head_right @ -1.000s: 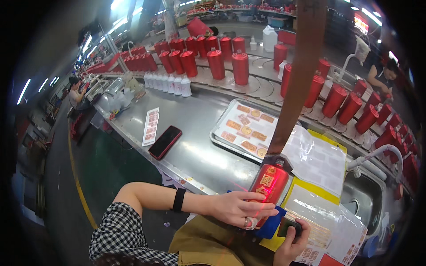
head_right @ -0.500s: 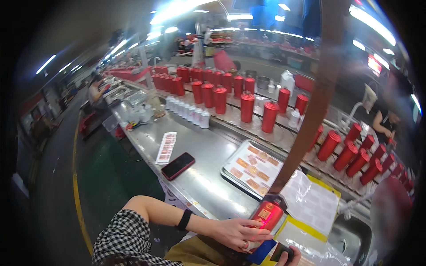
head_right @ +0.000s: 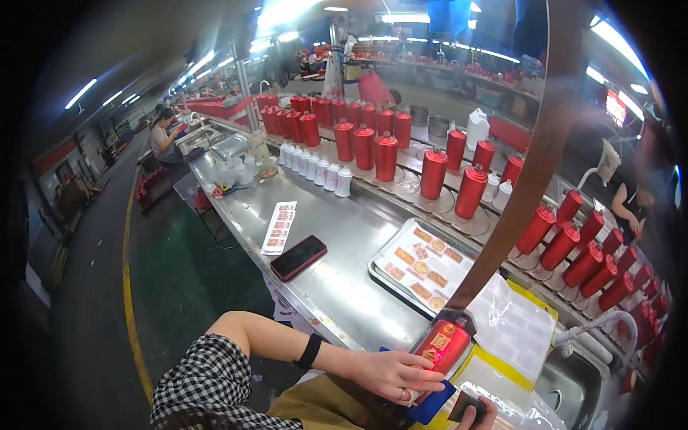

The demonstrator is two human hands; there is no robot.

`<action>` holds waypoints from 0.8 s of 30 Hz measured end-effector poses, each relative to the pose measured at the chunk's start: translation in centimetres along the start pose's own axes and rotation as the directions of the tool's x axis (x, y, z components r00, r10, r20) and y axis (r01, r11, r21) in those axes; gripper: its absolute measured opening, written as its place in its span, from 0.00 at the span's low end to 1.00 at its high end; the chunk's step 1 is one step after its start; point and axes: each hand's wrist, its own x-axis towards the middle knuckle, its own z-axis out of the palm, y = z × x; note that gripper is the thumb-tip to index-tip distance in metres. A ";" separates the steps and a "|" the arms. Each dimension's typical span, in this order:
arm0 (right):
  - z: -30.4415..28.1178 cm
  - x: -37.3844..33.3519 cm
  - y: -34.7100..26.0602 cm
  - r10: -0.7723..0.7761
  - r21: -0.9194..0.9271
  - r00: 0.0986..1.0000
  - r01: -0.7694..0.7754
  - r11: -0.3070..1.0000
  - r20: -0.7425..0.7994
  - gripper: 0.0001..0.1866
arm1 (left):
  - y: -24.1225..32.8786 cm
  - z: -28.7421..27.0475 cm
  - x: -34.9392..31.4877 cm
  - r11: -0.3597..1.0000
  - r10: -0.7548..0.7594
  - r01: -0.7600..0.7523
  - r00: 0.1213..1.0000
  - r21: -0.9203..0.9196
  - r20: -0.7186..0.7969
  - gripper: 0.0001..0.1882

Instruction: The recorder applies decorative and functional labels to red canisters on a production line.

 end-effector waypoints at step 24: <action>4.2 -0.1 -2.9 -0.565 -0.247 0.719 0.680 0.690 0.404 0.12 | 4.9 2.3 -0.9 0.622 -0.783 0.722 0.581 -0.301 -0.224 0.48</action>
